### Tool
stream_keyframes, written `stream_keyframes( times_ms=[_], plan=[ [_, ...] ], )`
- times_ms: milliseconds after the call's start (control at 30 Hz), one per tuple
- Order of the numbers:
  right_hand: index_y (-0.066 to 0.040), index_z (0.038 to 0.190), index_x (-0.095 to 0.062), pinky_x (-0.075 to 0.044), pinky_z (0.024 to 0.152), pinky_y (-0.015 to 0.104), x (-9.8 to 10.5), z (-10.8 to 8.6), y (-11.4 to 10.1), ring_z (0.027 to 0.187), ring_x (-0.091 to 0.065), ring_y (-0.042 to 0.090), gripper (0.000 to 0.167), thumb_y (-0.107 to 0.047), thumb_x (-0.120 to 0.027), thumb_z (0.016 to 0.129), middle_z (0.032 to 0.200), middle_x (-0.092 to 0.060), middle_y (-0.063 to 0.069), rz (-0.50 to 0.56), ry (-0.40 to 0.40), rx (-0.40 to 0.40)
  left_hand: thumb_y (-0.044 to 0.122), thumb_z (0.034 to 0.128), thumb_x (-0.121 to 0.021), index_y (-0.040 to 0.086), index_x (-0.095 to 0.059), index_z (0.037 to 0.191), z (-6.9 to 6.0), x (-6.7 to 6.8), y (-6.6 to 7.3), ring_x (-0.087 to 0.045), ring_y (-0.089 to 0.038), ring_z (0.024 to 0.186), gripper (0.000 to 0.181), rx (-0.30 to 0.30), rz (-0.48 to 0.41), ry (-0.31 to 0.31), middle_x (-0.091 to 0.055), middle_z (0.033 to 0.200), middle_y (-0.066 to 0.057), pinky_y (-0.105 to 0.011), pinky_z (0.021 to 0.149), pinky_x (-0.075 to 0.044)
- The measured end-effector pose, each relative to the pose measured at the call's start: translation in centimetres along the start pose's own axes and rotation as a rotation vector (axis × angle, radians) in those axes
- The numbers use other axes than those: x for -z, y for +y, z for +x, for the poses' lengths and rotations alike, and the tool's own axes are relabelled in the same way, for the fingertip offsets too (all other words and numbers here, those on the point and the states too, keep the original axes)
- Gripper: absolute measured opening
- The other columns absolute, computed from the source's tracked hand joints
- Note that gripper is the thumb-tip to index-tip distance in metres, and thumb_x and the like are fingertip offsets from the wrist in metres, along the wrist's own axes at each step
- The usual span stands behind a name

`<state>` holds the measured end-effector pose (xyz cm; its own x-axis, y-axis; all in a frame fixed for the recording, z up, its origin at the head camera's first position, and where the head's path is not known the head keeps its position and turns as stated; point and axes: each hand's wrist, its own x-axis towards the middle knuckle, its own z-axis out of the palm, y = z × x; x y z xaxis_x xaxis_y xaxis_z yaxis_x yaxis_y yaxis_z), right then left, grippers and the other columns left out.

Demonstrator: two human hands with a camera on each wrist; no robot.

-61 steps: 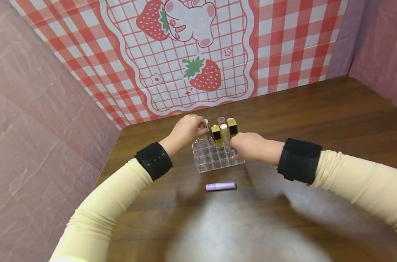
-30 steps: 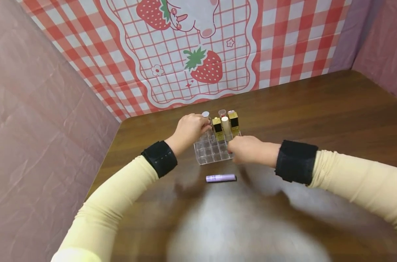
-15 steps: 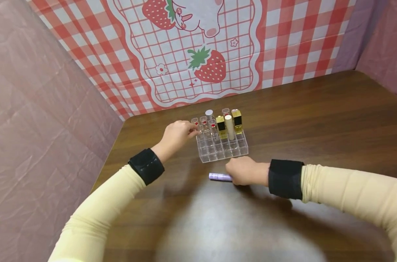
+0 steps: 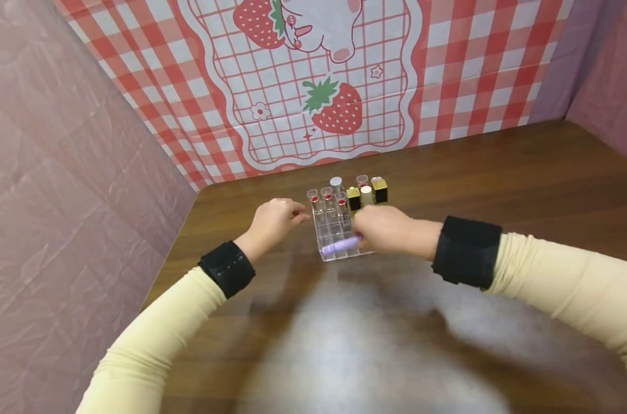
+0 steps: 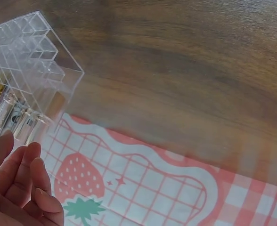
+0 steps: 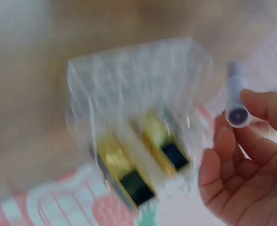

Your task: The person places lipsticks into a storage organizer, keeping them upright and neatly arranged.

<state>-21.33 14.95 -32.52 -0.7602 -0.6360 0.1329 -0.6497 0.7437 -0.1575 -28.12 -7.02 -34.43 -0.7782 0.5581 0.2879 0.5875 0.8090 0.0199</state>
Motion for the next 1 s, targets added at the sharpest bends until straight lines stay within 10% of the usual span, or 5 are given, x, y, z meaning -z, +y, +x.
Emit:
stream_keyframes(
  times_ms=[200, 400, 1000],
  plan=[
    [-0.003, 0.073, -0.066, -0.041, 0.059, 0.034, 2.8, 3.6, 0.7, 0.064, -0.049, 0.020, 0.004, -0.002, -0.065, 0.077, 0.068, -0.052, 0.005, -0.112, 0.124, 0.084, 0.025, 0.0852, -0.063, 0.017, -0.072, 0.087, -0.1, -0.3, -0.2, -0.064, -0.014, 0.080, 0.013, 0.031, 0.007, -0.041, -0.068, 0.082, 0.003, -0.034, 0.066, -0.049],
    [-0.001, 0.088, -0.069, -0.041, 0.062, 0.034, 2.3, 6.1, 0.8, 0.069, -0.046, 0.025, 0.009, -0.001, -0.062, 0.082, 0.076, -0.050, 0.010, -0.228, 0.060, 0.069, 0.028, 0.0851, -0.064, 0.016, -0.073, 0.089, 0.0, -0.4, 0.2, -0.064, -0.014, 0.077, 0.016, 0.044, 0.009, -0.055, -0.068, 0.079, 0.003, -0.034, 0.065, -0.049],
    [-0.005, 0.068, -0.066, -0.046, 0.059, 0.036, -1.6, 6.2, 2.6, 0.066, -0.052, 0.026, 0.011, 0.005, -0.068, 0.071, 0.069, -0.056, 0.009, -0.425, 0.190, 0.172, 0.028, 0.0855, -0.063, 0.016, -0.073, 0.091, 0.3, -1.3, 0.6, -0.065, -0.012, 0.077, 0.017, 0.049, -0.025, -0.060, -0.069, 0.081, 0.004, -0.033, 0.065, -0.050]
  ],
)
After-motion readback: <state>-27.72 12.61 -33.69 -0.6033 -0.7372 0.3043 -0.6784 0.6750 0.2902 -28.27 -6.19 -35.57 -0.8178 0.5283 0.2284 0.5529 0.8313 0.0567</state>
